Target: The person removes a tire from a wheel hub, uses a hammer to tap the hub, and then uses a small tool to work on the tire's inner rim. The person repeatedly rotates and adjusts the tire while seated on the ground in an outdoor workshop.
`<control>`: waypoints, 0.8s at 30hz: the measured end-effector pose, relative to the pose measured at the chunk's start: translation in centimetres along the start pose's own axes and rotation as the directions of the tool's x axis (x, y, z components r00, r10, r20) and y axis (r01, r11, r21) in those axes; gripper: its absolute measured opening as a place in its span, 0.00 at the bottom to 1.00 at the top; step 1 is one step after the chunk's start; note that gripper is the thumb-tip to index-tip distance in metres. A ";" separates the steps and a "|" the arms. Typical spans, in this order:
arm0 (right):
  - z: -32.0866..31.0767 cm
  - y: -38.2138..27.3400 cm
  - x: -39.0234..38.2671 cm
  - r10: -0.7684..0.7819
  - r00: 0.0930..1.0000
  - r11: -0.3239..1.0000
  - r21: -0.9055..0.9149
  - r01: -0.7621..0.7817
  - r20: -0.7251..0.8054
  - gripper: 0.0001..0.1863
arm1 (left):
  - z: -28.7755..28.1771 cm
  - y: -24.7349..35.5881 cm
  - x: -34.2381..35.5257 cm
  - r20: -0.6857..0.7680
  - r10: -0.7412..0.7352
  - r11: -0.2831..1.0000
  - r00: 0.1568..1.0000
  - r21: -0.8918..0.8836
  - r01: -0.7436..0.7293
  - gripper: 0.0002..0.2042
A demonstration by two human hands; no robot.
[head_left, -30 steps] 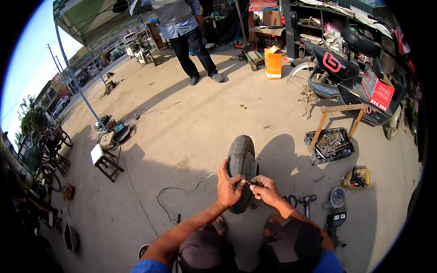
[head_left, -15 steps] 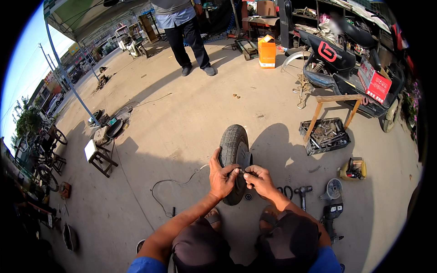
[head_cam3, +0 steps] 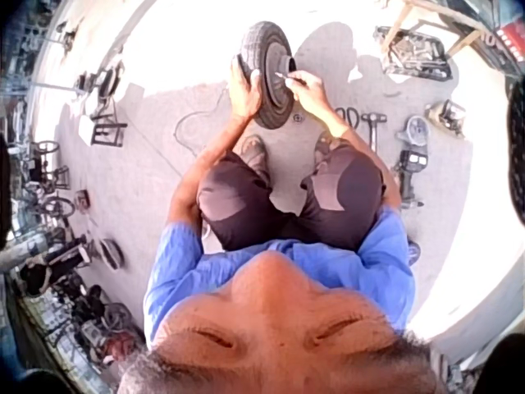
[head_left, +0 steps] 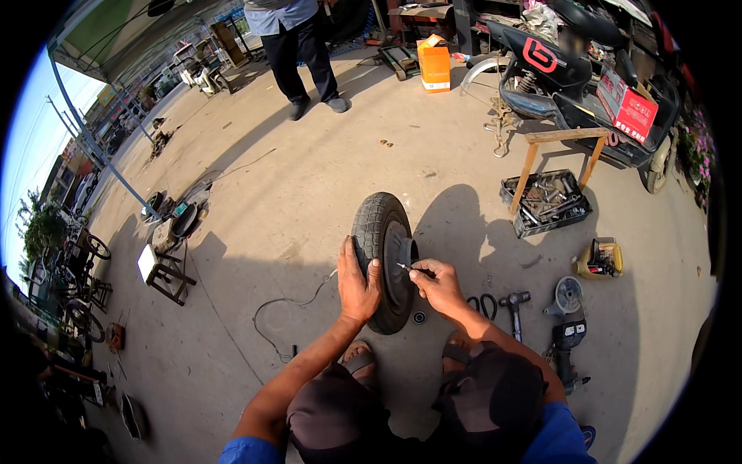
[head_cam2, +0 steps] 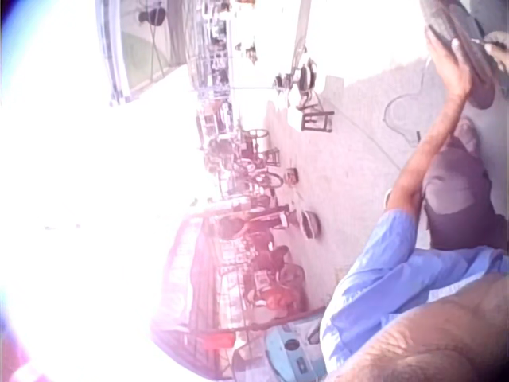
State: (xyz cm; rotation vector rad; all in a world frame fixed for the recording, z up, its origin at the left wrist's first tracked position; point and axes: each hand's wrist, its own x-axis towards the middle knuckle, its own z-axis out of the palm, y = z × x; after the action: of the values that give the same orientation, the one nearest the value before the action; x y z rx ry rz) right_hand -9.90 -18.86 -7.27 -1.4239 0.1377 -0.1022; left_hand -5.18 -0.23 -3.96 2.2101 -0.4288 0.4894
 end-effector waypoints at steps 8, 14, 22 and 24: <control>0.9 -0.1 1.0 -0.167 0.985 0.954 -0.262 0.149 -0.049 0.09 | -1.1 0.0 -0.2 0.025 0.008 0.999 1.000 -0.043 -0.007 0.31; 1.0 -0.1 1.2 -0.177 0.983 0.931 -0.332 0.152 -0.044 0.10 | -1.5 -0.3 -0.6 0.060 0.053 0.991 0.997 -0.123 -0.045 0.32; 0.7 0.0 1.0 -0.216 0.975 0.882 -0.439 0.171 -0.056 0.09 | -1.2 0.4 -0.8 0.074 0.123 0.982 0.990 -0.156 -0.110 0.32; 0.6 -0.2 1.0 -0.215 0.975 0.870 -0.464 0.165 -0.057 0.09 | -1.1 0.7 -0.9 0.080 0.141 0.980 0.987 -0.150 -0.128 0.32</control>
State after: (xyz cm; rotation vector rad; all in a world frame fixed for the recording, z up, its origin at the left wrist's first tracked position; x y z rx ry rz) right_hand -8.78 -18.45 -7.00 -1.9059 0.1126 -0.3273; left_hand -6.49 0.34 -3.30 2.0771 -0.6450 0.4172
